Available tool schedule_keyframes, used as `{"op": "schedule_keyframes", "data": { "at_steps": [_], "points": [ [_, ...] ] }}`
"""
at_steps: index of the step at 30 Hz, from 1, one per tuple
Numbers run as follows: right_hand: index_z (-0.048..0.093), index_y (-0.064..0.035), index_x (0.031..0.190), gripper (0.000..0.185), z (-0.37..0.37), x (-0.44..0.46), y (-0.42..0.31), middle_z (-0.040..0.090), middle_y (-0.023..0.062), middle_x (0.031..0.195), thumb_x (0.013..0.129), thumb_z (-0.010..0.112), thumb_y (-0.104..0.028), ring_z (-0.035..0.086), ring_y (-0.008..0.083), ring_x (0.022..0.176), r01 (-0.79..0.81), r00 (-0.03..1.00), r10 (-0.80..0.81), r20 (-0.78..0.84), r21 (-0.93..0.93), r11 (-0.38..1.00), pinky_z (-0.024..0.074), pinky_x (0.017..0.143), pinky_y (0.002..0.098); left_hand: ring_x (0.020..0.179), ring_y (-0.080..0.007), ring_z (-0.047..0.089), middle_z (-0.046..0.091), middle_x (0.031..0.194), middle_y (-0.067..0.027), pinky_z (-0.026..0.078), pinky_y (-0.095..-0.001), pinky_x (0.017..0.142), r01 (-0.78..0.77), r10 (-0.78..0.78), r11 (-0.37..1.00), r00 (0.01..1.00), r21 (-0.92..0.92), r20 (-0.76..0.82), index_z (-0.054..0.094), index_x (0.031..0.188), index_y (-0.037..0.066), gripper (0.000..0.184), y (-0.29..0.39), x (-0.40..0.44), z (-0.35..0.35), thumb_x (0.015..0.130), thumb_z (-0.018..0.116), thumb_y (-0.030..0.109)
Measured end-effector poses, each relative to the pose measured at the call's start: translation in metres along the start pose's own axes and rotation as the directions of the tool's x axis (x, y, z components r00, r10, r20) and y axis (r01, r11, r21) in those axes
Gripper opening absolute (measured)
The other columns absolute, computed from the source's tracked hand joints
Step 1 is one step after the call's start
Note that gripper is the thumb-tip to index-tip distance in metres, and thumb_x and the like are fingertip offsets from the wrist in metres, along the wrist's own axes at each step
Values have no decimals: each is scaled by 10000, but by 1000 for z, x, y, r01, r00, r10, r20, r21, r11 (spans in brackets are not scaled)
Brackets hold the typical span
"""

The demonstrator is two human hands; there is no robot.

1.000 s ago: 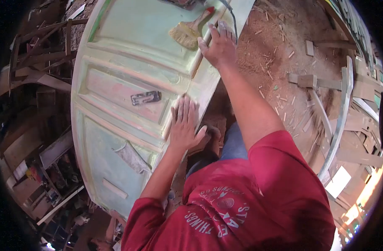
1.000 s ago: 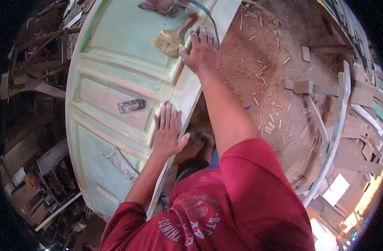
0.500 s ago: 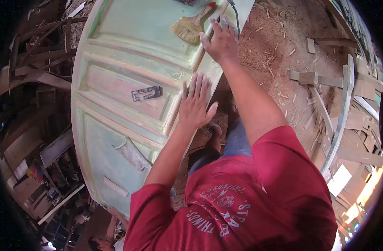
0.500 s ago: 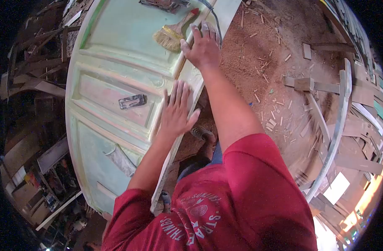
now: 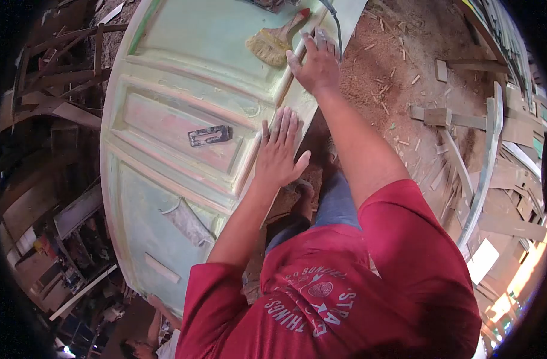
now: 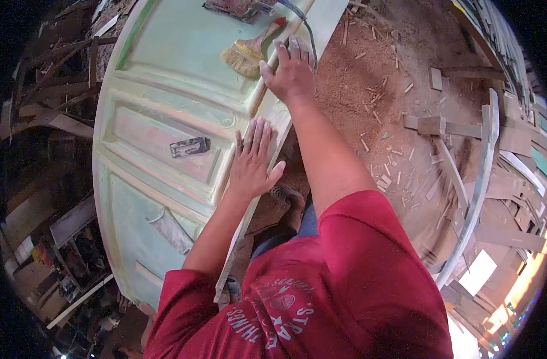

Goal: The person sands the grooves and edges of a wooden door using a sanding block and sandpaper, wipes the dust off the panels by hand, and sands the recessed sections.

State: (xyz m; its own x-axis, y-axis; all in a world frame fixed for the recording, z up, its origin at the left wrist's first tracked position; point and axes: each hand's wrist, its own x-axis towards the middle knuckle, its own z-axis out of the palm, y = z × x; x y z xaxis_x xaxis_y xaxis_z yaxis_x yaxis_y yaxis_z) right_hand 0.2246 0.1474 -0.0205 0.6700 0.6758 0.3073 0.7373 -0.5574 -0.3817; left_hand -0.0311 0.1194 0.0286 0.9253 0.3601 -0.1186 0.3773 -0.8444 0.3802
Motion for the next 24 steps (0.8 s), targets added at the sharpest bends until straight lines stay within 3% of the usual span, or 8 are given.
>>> {"op": "schedule_keyframes", "data": {
  "at_steps": [4, 9, 15, 18, 22, 24],
  "points": [
    [595, -139, 1551, 697, 1, 4, -1, 522, 233, 1636, 1005, 676, -565, 432, 407, 1560, -9, 1000, 9, -2, -5, 1000, 348, 1295, 535, 1712, -403, 189, 260, 1814, -255, 78, -653, 1371, 1, 4, 994, 999, -105, 53, 296, 1727, -34, 1013, -1, -60, -1, 974, 627, 558],
    [601, -130, 1538, 691, -2, 0, -1, 525, 233, 1633, 1003, 681, -559, 436, 406, 1557, 2, 1000, -1, 9, -19, 1000, 357, 1287, 535, 1711, -398, 186, 264, 1813, -246, 75, -657, 1371, -40, 40, 998, 999, -47, 9, 307, 1729, -16, 1000, -1, 7, -2, 959, 643, 525],
    [572, -145, 1582, 731, 0, 1, 0, 502, 243, 1653, 985, 683, -553, 396, 415, 1588, -31, 998, 30, 48, 32, 999, 299, 1324, 553, 1708, -436, 171, 238, 1810, -286, 74, -658, 1370, -22, 27, 997, 997, -79, 69, 278, 1721, -56, 1042, -4, -49, -7, 946, 658, 528],
    [570, -147, 1583, 732, 0, 0, 0, 491, 249, 1667, 990, 674, -562, 391, 416, 1594, -32, 999, 31, 42, 21, 999, 294, 1329, 549, 1706, -453, 164, 228, 1807, -302, 71, -659, 1371, -7, 13, 994, 998, -105, 59, 268, 1716, -70, 1050, -4, -46, -3, 945, 663, 523],
    [570, -144, 1580, 729, 3, 0, 1, 500, 255, 1657, 991, 672, -562, 404, 421, 1585, -21, 1000, 20, 23, 53, 998, 301, 1327, 543, 1717, -418, 144, 216, 1819, -280, 39, -646, 1375, 4, -4, 999, 1000, -36, 13, 240, 1733, -57, 1077, -3, 9, -1, 940, 653, 544],
    [573, -140, 1571, 724, 4, 0, 2, 509, 256, 1645, 988, 675, -557, 414, 424, 1576, -10, 1000, 9, 14, 36, 999, 310, 1321, 541, 1720, -406, 142, 209, 1824, -274, 27, -641, 1376, 10, -8, 999, 999, -31, 48, 227, 1740, -52, 1085, -3, -6, -4, 944, 647, 555]
  ]
}}
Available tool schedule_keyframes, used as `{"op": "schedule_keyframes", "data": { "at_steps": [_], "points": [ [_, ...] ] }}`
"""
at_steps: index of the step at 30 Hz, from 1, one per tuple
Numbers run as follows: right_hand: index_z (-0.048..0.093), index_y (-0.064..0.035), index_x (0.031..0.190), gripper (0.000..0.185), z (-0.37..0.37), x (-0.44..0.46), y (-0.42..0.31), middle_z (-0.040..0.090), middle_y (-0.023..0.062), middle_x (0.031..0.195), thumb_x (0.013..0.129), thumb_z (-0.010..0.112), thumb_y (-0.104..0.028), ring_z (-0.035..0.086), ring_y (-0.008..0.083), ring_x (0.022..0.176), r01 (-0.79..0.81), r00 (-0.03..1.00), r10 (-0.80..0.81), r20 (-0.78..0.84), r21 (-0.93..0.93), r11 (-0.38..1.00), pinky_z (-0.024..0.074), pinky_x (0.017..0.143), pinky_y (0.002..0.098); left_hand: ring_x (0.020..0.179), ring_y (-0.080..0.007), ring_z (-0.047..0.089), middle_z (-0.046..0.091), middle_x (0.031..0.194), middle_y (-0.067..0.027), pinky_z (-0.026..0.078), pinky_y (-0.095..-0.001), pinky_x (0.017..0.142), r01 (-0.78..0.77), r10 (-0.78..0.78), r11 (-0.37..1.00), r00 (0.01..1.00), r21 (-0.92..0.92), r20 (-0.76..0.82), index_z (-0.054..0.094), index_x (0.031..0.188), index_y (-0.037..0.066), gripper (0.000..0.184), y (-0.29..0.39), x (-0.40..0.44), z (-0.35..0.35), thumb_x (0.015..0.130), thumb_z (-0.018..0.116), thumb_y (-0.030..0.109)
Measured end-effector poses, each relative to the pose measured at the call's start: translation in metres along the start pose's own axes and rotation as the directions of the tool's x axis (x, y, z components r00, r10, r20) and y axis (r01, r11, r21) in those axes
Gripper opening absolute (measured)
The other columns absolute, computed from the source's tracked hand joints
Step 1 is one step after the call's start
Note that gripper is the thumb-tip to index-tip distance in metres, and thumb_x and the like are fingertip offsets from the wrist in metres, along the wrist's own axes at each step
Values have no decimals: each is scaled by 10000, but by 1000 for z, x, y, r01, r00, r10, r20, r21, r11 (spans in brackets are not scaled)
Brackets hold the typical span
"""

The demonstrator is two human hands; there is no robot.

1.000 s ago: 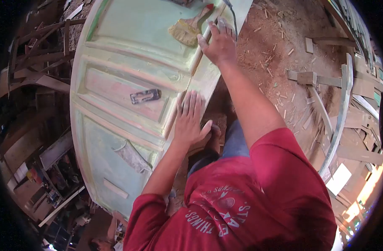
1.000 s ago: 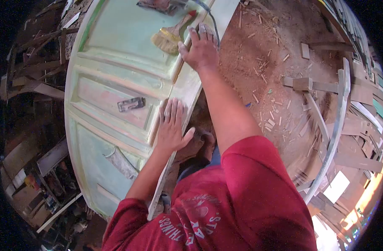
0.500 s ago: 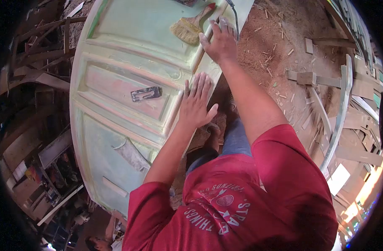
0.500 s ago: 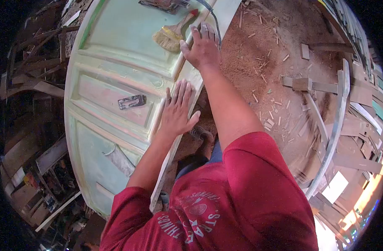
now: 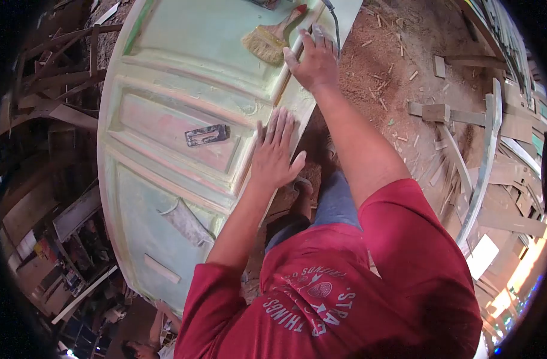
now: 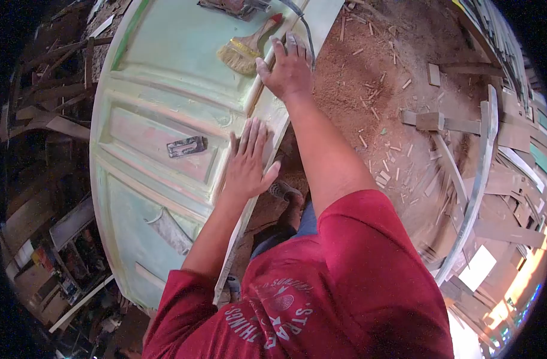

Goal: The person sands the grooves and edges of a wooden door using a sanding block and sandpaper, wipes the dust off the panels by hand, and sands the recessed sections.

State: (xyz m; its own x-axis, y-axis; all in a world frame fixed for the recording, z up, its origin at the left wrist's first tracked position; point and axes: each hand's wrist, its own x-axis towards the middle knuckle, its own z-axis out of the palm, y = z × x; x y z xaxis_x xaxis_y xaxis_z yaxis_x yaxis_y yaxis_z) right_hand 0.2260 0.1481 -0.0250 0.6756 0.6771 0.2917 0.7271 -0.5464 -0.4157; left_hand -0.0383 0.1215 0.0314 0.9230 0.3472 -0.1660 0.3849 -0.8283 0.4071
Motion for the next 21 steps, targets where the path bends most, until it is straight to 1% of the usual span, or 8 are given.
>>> {"op": "schedule_keyframes", "data": {
  "at_steps": [2, 3, 6, 7, 10, 15, 18, 21],
  "points": [
    [575, -140, 1565, 720, -1, 0, 0, 510, 256, 1644, 986, 680, -555, 417, 424, 1574, -3, 1000, 3, 5, -11, 1000, 315, 1317, 543, 1716, -417, 147, 209, 1822, -277, 30, -643, 1375, 26, -25, 999, 999, -32, 42, 229, 1738, -54, 1083, -3, -38, 6, 945, 648, 553],
    [576, -140, 1562, 718, -1, 0, -1, 510, 256, 1644, 985, 683, -554, 418, 425, 1572, -7, 1000, 7, 7, -15, 1000, 317, 1316, 544, 1710, -439, 151, 223, 1816, -283, 36, -646, 1374, 1, -1, 999, 1000, -49, 6, 235, 1734, -61, 1091, -1, -52, 2, 935, 657, 550],
    [571, -150, 1568, 716, -3, -1, -2, 495, 255, 1664, 990, 678, -559, 407, 421, 1585, -20, 1000, 20, 14, 2, 1000, 309, 1321, 540, 1705, -455, 157, 241, 1809, -287, 48, -652, 1372, 18, -18, 998, 1000, -56, 8, 243, 1729, -65, 1098, 0, -50, 8, 923, 668, 548],
    [570, -153, 1572, 717, -1, -1, -3, 495, 253, 1664, 991, 678, -559, 408, 419, 1584, -9, 1000, 9, 12, 2, 1000, 307, 1321, 540, 1707, -451, 154, 244, 1805, -293, 53, -648, 1374, 26, -26, 997, 1000, -68, -4, 245, 1727, -67, 1102, 3, -32, 3, 916, 677, 541],
    [569, -160, 1578, 719, -1, -1, 0, 500, 246, 1658, 989, 679, -558, 415, 415, 1579, 7, 1000, -7, -8, -10, 1000, 309, 1319, 541, 1706, -453, 156, 238, 1803, -302, 59, -644, 1377, -1, 1, 1000, 1000, -21, -25, 244, 1724, -72, 1101, 5, 9, -1, 917, 679, 538],
    [582, -154, 1564, 714, 1, -1, 1, 523, 240, 1629, 982, 683, -555, 431, 411, 1565, 5, 1000, -5, -23, -8, 1000, 324, 1307, 547, 1703, -457, 170, 249, 1798, -305, 72, -654, 1369, 29, -29, 996, 1000, -88, -1, 245, 1726, -73, 1115, 4, -57, 1, 912, 681, 551],
    [589, -145, 1555, 709, 0, -2, 0, 525, 242, 1626, 982, 685, -552, 427, 410, 1568, 13, 1000, -13, -23, -17, 1000, 327, 1304, 551, 1703, -451, 177, 254, 1799, -299, 74, -657, 1366, 29, -30, 998, 1000, -48, -8, 246, 1729, -66, 1120, 1, -47, 10, 910, 680, 564],
    [603, -131, 1535, 699, -1, -3, -4, 530, 246, 1620, 980, 693, -547, 431, 418, 1562, 15, 1000, -15, -27, -2, 1000, 332, 1299, 556, 1708, -433, 176, 241, 1810, -282, 66, -658, 1365, 37, -39, 999, 998, -24, -55, 240, 1740, -40, 1105, -1, 6, 3, 921, 661, 571]
  ]
}}
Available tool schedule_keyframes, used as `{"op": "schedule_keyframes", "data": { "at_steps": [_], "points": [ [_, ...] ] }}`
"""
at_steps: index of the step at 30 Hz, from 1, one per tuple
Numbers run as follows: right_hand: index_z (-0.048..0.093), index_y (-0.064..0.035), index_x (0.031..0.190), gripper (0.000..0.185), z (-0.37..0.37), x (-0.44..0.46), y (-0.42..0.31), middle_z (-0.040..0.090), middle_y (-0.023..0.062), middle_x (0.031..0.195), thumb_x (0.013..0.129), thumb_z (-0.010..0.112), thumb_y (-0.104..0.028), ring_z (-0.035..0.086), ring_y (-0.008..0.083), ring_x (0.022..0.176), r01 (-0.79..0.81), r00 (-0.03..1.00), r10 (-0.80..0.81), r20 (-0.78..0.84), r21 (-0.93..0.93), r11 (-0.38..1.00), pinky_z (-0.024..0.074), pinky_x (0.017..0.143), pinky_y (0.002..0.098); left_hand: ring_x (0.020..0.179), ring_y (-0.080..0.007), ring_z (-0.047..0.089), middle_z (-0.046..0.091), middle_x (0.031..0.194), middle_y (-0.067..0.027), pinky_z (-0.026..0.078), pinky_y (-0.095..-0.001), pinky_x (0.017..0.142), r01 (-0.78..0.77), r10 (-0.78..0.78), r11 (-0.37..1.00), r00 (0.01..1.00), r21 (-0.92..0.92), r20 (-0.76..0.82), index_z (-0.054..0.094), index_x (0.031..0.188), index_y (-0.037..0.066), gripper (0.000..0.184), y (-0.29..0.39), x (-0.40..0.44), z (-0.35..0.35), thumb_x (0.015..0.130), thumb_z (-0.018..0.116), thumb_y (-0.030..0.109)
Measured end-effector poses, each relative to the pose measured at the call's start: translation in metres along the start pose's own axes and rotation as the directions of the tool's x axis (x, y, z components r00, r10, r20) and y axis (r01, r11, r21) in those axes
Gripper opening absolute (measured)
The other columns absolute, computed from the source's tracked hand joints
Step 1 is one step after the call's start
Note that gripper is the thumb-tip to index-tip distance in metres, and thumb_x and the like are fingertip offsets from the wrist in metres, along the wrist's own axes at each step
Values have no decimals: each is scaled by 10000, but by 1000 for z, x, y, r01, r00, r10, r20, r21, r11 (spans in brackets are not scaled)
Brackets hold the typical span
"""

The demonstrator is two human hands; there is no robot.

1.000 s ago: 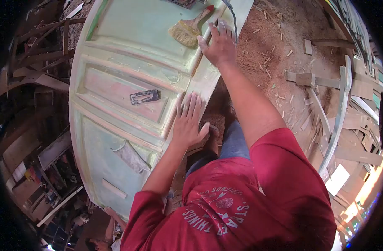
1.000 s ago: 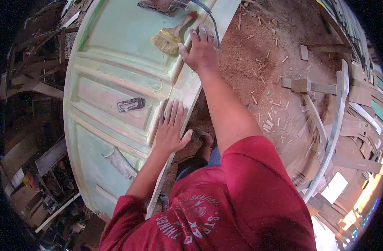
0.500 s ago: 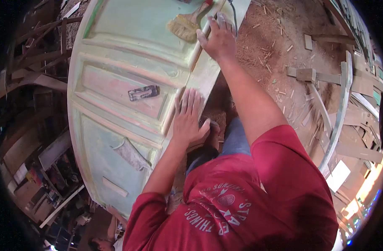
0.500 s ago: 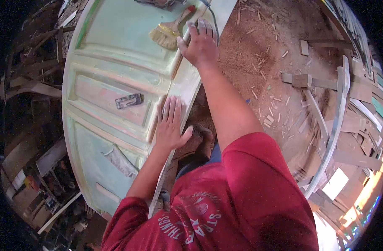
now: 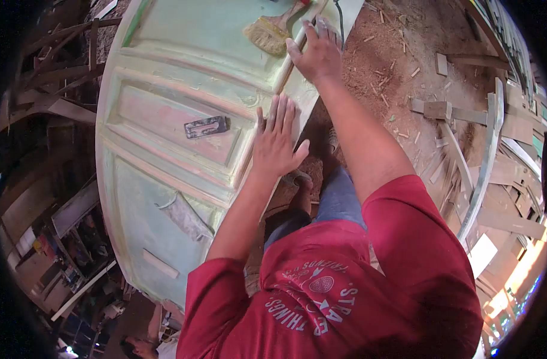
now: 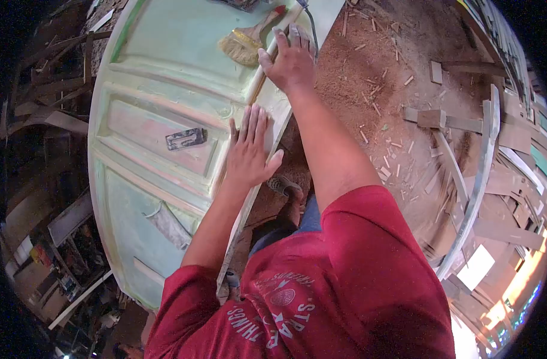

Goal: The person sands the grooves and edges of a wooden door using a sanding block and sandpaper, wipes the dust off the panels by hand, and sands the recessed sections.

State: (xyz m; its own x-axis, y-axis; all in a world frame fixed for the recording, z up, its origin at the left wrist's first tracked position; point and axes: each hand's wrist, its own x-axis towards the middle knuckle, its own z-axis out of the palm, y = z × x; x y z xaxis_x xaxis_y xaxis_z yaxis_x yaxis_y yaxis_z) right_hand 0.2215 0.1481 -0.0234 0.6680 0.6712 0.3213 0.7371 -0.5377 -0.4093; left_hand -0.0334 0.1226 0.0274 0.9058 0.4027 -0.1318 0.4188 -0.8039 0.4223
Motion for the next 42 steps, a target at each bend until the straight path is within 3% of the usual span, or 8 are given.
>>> {"op": "schedule_keyframes", "data": {
  "at_steps": [6, 14, 18, 25, 33, 37, 40, 42],
  "points": [
    [604, -138, 1535, 701, 5, 1, 6, 531, 250, 1622, 978, 694, -554, 429, 424, 1564, 0, 1000, 1, -2, 4, 1000, 329, 1300, 559, 1705, -474, 152, 232, 1814, -286, 39, -700, 1347, 57, -56, 998, 998, -40, 31, 229, 1738, -48, 1090, 0, -62, 2, 941, 658, 558],
    [592, -148, 1550, 704, 5, 5, 8, 518, 247, 1638, 983, 688, -554, 409, 416, 1582, -5, 1000, 5, 15, -1, 1000, 316, 1312, 558, 1718, -420, 150, 228, 1824, -260, 29, -655, 1368, 12, -11, 999, 999, 35, -43, 230, 1744, -39, 1096, 1, 5, 6, 934, 665, 558],
    [578, -152, 1560, 711, 4, 1, 4, 517, 247, 1637, 984, 689, -554, 410, 415, 1579, 3, 1000, -2, 19, -24, 1000, 322, 1309, 559, 1714, -444, 146, 218, 1825, -269, 19, -680, 1357, 73, -73, 997, 997, -34, -5, 239, 1740, -41, 1078, 2, -60, 4, 931, 673, 525],
    [585, -147, 1547, 701, 0, 3, 2, 510, 250, 1644, 980, 693, -545, 430, 416, 1561, 0, 1000, 0, 6, 7, 1000, 331, 1301, 561, 1715, -431, 149, 240, 1819, -257, 52, -672, 1364, 45, -45, 999, 997, 1, -64, 243, 1738, -39, 1091, 11, 11, 2, 917, 680, 531],
    [598, -135, 1529, 707, 3, 0, 8, 531, 241, 1621, 972, 697, -560, 435, 415, 1557, -3, 1000, 3, -13, -8, 1000, 329, 1298, 566, 1709, -424, 170, 243, 1809, -284, 39, -677, 1364, 55, -55, 998, 998, -39, -4, 250, 1732, -55, 1093, 14, -50, 9, 910, 684, 519],
    [602, -137, 1534, 708, 3, 3, 4, 529, 236, 1625, 971, 699, -556, 431, 415, 1564, 6, 1000, -6, -11, -5, 1000, 319, 1305, 565, 1716, -419, 149, 244, 1814, -267, 33, -676, 1365, 34, -31, 999, 994, 33, -107, 258, 1734, -42, 1107, 15, 16, 10, 888, 709, 511],
    [622, -115, 1525, 691, -2, 3, 2, 539, 262, 1619, 988, 701, -543, 457, 430, 1543, 19, 1000, -20, -20, -27, 999, 360, 1291, 532, 1716, -418, 156, 241, 1817, -263, 31, -678, 1363, 57, -58, 998, 997, -20, -53, 265, 1731, -41, 1094, 14, -18, 8, 891, 703, 507],
    [615, -129, 1519, 701, 3, 2, 2, 542, 239, 1611, 967, 709, -551, 448, 424, 1546, 14, 1000, -14, -22, -15, 1000, 327, 1305, 547, 1711, -420, 173, 244, 1815, -267, 26, -687, 1359, 40, -42, 998, 998, -43, -38, 274, 1725, -45, 1078, 11, -56, 6, 896, 692, 503]
  ]
}}
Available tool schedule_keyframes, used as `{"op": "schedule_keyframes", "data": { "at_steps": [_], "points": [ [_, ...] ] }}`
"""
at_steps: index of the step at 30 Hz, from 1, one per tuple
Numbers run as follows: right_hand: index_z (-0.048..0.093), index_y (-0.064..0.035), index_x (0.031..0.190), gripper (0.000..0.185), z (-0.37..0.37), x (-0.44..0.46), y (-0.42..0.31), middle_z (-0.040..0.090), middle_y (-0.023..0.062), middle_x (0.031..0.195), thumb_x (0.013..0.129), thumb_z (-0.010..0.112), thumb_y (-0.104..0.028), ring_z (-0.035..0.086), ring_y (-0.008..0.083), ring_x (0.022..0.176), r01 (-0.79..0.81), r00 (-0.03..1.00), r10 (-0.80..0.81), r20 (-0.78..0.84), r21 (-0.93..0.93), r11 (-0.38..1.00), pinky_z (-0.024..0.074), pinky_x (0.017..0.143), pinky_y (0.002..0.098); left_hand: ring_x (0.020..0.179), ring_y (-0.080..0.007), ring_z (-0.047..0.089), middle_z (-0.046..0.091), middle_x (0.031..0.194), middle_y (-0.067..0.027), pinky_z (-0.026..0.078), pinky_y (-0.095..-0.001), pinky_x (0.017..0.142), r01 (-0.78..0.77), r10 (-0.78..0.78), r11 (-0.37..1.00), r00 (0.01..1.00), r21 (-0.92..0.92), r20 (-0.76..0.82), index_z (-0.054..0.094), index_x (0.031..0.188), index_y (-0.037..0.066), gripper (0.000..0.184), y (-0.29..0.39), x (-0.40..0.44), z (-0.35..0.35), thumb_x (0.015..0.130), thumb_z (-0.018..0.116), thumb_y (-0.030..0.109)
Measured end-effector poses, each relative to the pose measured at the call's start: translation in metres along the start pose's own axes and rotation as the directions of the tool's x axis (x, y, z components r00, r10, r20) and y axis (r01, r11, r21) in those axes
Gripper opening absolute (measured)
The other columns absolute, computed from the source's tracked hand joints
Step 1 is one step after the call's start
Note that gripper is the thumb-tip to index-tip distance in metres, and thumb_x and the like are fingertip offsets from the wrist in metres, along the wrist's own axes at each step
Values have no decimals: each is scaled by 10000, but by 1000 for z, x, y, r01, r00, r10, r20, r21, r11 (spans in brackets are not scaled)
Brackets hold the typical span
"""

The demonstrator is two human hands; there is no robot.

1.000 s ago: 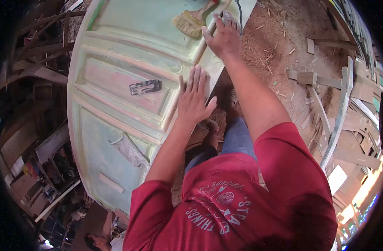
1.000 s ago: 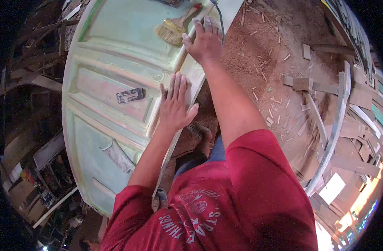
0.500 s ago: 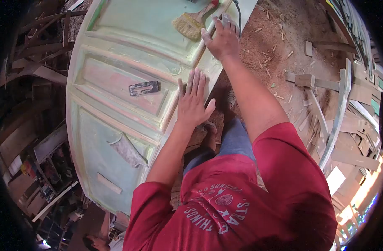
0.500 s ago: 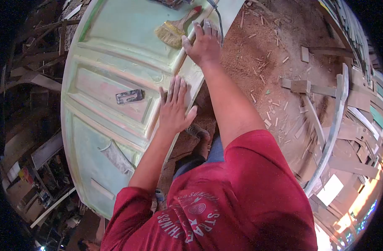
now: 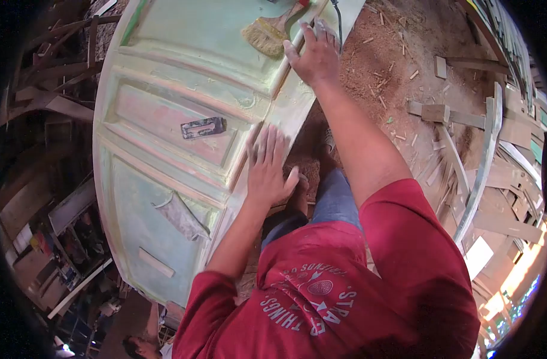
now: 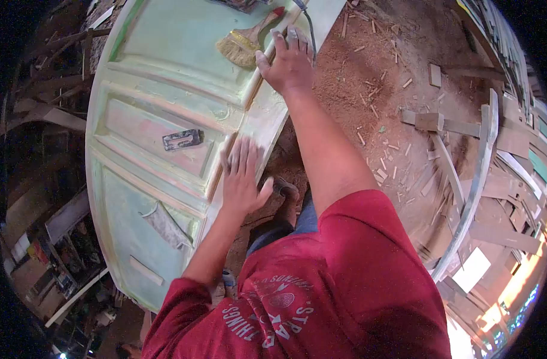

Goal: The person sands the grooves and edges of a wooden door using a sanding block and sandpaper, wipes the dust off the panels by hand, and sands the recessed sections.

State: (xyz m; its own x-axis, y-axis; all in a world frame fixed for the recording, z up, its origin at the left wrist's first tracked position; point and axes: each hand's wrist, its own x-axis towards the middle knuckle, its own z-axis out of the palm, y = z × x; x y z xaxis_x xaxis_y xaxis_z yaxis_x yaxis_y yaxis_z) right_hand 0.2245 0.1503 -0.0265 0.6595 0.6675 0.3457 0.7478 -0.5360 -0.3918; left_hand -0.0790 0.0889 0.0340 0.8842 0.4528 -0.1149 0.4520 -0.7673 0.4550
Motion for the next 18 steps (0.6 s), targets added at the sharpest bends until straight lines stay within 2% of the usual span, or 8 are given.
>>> {"op": "schedule_keyframes", "data": {
  "at_steps": [3, 7, 8, 12, 15, 18],
  "points": [
    [608, -140, 1523, 708, -2, 0, 6, 545, 234, 1605, 959, 709, -556, 441, 422, 1552, -14, 1000, 14, -8, 7, 1000, 311, 1312, 556, 1709, -422, 177, 249, 1812, -270, 23, -693, 1357, 14, -15, 1000, 999, 16, 34, 278, 1723, -45, 1073, -2, -5, 4, 896, 690, 501],
    [612, -120, 1532, 692, -3, 0, 1, 532, 261, 1624, 1001, 688, -558, 451, 438, 1544, 3, 1000, -3, 13, -22, 1000, 350, 1301, 528, 1717, -403, 162, 249, 1820, -246, 15, -661, 1368, -6, 9, 997, 999, 76, -39, 282, 1730, -26, 1031, -1, 70, 7, 922, 665, 489],
    [608, -113, 1534, 699, -3, 0, 1, 531, 262, 1624, 1005, 679, -565, 450, 440, 1545, 2, 1000, -2, 21, -18, 1000, 352, 1298, 529, 1719, -395, 164, 255, 1822, -235, 16, -645, 1373, -6, 9, 999, 998, 47, -56, 278, 1735, -18, 1018, 2, 69, 5, 934, 661, 481],
    [595, -158, 1545, 714, 2, 0, 4, 519, 249, 1631, 967, 693, -567, 406, 416, 1582, -26, 999, 25, 38, 13, 1000, 306, 1315, 557, 1703, -442, 189, 262, 1810, -266, 22, -687, 1356, 12, -12, 1000, 1000, 26, 5, 268, 1733, -34, 1025, -7, 0, 7, 942, 661, 485],
    [589, -150, 1553, 720, 0, -5, 4, 502, 245, 1650, 980, 679, -575, 397, 411, 1589, -37, 998, 36, 54, 8, 999, 297, 1321, 551, 1699, -462, 182, 259, 1805, -283, 22, -706, 1348, 46, -45, 999, 999, -2, 21, 269, 1729, -41, 1029, -2, -7, 7, 936, 664, 484],
    [588, -131, 1557, 719, -1, 0, 1, 478, 244, 1678, 996, 660, -575, 382, 409, 1603, -35, 997, 34, 64, 19, 999, 275, 1333, 543, 1716, -400, 173, 258, 1820, -236, 19, -673, 1363, 45, -44, 998, 999, 43, -21, 273, 1733, -27, 1022, 4, 51, 2, 932, 661, 476]
  ]
}}
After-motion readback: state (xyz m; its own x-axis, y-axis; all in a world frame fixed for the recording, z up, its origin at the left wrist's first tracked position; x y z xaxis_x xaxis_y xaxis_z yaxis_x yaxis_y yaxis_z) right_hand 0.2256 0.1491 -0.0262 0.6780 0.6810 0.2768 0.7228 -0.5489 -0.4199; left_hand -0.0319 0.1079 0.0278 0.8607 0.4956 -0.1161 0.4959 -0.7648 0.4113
